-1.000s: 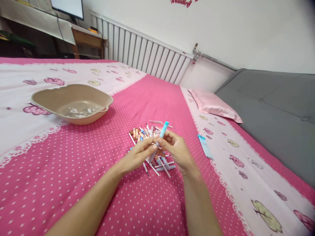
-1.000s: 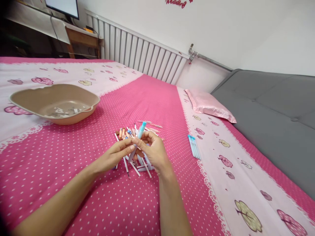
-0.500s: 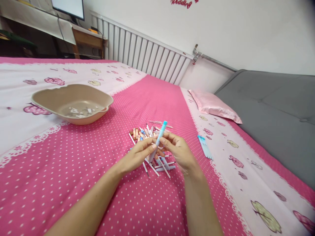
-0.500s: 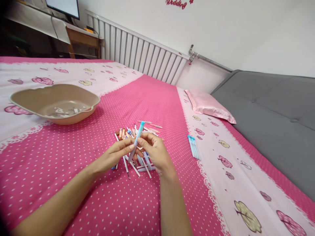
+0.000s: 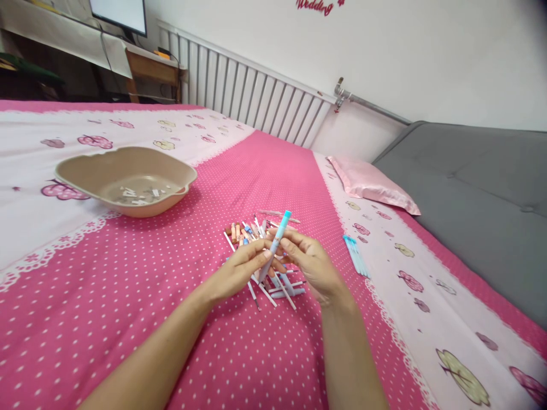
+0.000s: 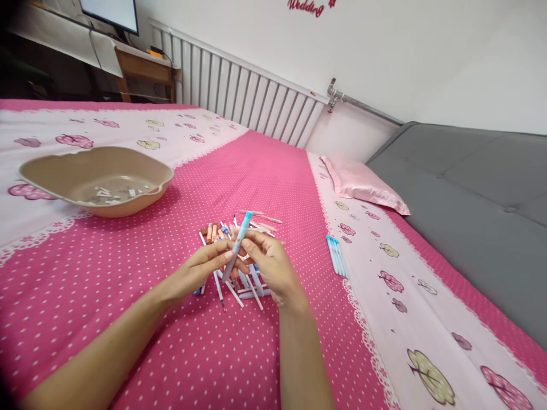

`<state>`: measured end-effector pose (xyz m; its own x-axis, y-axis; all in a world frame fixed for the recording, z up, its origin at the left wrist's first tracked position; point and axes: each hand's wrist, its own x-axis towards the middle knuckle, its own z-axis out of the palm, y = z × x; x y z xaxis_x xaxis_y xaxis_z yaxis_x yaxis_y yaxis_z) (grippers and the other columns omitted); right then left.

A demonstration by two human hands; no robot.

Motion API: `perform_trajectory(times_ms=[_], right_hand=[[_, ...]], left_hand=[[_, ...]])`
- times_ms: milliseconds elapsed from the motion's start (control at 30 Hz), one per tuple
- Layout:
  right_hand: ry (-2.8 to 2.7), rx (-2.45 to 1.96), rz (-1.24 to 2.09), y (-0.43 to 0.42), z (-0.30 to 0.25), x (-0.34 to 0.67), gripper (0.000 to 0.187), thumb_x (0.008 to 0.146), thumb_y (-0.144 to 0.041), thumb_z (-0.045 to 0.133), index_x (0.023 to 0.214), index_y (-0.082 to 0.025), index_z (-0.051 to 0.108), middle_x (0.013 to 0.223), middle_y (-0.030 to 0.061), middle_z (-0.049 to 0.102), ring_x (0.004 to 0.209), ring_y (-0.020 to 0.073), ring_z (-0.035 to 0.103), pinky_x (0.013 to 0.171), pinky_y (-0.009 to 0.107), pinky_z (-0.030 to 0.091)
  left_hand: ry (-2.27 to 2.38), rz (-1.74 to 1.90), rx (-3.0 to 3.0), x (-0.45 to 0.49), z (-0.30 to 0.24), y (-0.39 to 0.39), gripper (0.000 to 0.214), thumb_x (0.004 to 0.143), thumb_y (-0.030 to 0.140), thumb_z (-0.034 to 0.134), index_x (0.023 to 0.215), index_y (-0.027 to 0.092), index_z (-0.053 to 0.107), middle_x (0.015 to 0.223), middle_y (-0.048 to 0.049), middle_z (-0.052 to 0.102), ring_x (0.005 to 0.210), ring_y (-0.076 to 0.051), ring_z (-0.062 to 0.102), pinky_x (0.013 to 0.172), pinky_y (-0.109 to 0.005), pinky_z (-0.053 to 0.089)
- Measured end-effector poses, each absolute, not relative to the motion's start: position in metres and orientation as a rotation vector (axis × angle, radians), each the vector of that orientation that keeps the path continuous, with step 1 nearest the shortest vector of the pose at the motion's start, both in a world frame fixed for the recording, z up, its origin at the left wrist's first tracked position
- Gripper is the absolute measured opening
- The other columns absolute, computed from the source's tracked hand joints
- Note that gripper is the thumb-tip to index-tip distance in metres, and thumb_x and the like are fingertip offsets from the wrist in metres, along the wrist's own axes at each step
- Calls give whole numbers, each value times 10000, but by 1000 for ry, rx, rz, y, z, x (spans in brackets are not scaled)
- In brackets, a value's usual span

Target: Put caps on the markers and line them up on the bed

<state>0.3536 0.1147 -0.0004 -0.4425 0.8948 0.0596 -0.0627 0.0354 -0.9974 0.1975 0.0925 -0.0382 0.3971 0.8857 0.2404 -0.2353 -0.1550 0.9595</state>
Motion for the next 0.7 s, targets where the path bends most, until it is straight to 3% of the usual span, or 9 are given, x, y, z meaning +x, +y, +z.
perform_trajectory(times_ms=[400,700], right_hand=[[-1469,-938,1502,115,-4,352,300,680,-410,723,838,-180,612,779,6,615,659,115,569,587,241,466],[-1514,-876,1552,114,1,353,244,760,-402,645,919,-217,658,856,15,643,667,104,560,605,238,470]], left_hand=[[640,1126,1407,198,-39,92,273,884,362,492,1024,146,581,761,-14,603,691,-126,549,647,-246,435],[651,1096,1400,198,-37,92,240,890,352,475,988,148,556,828,-45,650,710,-135,571,662,-258,438]])
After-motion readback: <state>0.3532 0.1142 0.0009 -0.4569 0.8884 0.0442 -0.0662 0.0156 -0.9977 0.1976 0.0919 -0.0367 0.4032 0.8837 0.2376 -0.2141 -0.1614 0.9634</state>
